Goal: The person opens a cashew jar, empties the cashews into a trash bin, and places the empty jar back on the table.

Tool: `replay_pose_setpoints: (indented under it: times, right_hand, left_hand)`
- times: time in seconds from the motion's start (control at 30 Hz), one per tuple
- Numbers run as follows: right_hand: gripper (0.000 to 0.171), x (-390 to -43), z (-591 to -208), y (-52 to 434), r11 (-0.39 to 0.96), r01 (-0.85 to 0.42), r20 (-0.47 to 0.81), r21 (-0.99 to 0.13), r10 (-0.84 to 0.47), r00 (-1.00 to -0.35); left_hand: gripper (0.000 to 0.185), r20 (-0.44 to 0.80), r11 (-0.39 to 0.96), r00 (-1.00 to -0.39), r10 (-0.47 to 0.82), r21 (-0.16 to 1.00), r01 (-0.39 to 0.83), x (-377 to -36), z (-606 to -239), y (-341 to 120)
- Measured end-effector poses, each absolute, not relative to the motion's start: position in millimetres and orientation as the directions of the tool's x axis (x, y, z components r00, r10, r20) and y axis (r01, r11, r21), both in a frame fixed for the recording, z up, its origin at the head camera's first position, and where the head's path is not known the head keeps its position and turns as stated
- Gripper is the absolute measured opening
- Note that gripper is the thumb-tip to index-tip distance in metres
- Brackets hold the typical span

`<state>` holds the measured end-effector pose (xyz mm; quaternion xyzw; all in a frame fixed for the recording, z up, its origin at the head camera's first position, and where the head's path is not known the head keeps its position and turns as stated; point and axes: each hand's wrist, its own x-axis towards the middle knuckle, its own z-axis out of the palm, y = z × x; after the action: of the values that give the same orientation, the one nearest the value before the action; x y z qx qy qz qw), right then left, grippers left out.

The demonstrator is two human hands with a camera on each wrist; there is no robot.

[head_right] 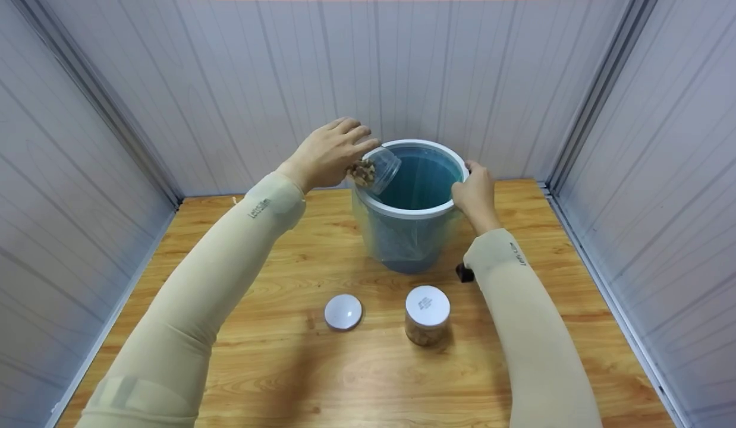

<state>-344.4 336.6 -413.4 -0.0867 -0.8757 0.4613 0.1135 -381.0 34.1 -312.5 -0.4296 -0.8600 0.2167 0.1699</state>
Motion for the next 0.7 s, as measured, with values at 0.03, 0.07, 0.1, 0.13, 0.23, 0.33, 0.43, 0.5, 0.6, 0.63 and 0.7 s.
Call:
replay_pose_setpoints:
  times: [0.03, 0.07, 0.1, 0.13, 0.23, 0.33, 0.43, 0.5, 0.6, 0.63, 0.7]
  right_hand:
    - [0.066, -344.5, -413.4, 337.0, 0.559, 0.049, 0.116, -0.828, 0.257, -0.960]
    - [0.066, -344.4, -413.1, 336.8, 0.557, 0.050, 0.115, -0.829, 0.257, -0.960]
    - [0.066, -344.6, -413.0, 337.0, 0.556, 0.051, 0.112, -0.830, 0.256, -0.960]
    - [0.066, -344.4, -412.6, 336.9, 0.555, 0.052, 0.111, -0.830, 0.257, -0.960]
    - [0.066, -344.5, -412.3, 337.0, 0.552, 0.057, 0.105, -0.832, 0.256, -0.961]
    - [0.067, -344.0, -412.5, 336.7, 0.547, 0.064, 0.094, -0.835, 0.256, -0.962]
    - [0.066, -343.4, -412.9, 336.3, 0.542, 0.067, 0.088, -0.837, 0.256, -0.963]
    - [0.067, -343.4, -413.1, 336.0, 0.542, 0.067, 0.090, -0.838, 0.258, -0.962]
    - [0.067, -343.9, -413.0, 335.7, 0.549, 0.067, 0.094, -0.833, 0.260, -0.961]
    - [0.067, -344.0, -412.9, 335.6, 0.551, 0.068, 0.094, -0.832, 0.260, -0.961]
    - [0.067, -344.5, -413.0, 335.6, 0.550, 0.070, 0.090, -0.832, 0.259, -0.962]
  left_hand:
    - [0.079, 0.105, 0.535, -0.572, 0.813, -0.523, 0.664, -380.7, -312.4, 34.1]
    - [0.079, 0.105, 0.532, -0.571, 0.814, -0.527, 0.662, -380.6, -312.1, 34.0]
    - [0.079, 0.105, 0.530, -0.570, 0.815, -0.533, 0.659, -380.4, -311.9, 33.9]
    - [0.078, 0.105, 0.527, -0.569, 0.816, -0.541, 0.655, -380.3, -311.6, 33.9]
    - [0.077, 0.105, 0.510, -0.560, 0.822, -0.573, 0.641, -380.1, -311.2, 33.7]
    - [0.075, 0.101, 0.493, -0.552, 0.828, -0.601, 0.630, -380.5, -311.5, 33.4]
    - [0.073, 0.096, 0.485, -0.550, 0.830, -0.613, 0.624, -381.0, -312.2, 32.7]
    - [0.073, 0.097, 0.486, -0.551, 0.828, -0.614, 0.622, -381.3, -312.4, 31.9]
    - [0.075, 0.107, 0.493, -0.550, 0.828, -0.608, 0.623, -381.7, -312.5, 30.6]
    - [0.076, 0.111, 0.496, -0.549, 0.828, -0.603, 0.625, -381.7, -312.4, 30.2]
    - [0.076, 0.122, 0.503, -0.546, 0.829, -0.590, 0.632, -382.0, -312.0, 29.8]
